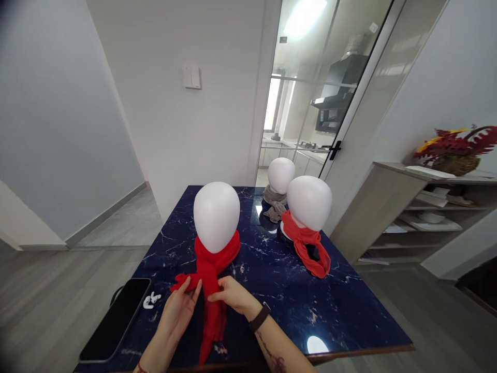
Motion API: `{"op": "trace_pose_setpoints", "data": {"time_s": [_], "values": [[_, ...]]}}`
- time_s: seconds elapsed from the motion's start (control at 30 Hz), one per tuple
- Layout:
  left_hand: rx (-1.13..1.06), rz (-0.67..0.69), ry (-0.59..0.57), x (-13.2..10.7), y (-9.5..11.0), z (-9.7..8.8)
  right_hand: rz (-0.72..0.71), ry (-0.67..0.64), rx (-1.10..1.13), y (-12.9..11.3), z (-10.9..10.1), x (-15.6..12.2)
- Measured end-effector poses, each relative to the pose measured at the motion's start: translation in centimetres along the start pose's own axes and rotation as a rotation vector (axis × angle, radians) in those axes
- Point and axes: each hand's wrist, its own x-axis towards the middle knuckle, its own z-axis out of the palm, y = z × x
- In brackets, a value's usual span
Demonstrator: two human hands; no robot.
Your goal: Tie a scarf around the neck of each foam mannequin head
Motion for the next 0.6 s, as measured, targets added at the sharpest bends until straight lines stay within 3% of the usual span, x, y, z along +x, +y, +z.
{"op": "trace_pose_setpoints", "data": {"time_s": [0.13, 0.23, 0.3, 0.43, 0.5, 0.6], "values": [[-0.066, -0.1, 0.08, 0.2, -0.2, 0.7, -0.288, 0.279, -0.48, 0.7, -0.3, 0.8], [-0.105, -0.161, 0.092, 0.3, -0.2, 1.0, -0.264, 0.415, -0.581, 1.2, -0.1, 1.5], [-0.109, -0.158, 0.109, 0.2, -0.1, 1.0, -0.193, 0.427, -0.403, 1.4, 0.1, 1.8], [-0.039, -0.041, 0.114, 0.2, -0.5, 0.1, -0.16, 0.321, 0.316, 0.7, 0.6, 1.8], [0.045, 0.036, 0.058, 0.3, -0.9, -0.5, -0.112, 0.288, 0.632, 0.0, 0.8, 1.9], [0.292, 0.195, -0.068, 0.6, -1.4, -1.2, -0.054, 0.334, 0.852, -0.8, 1.1, 2.4]]}}
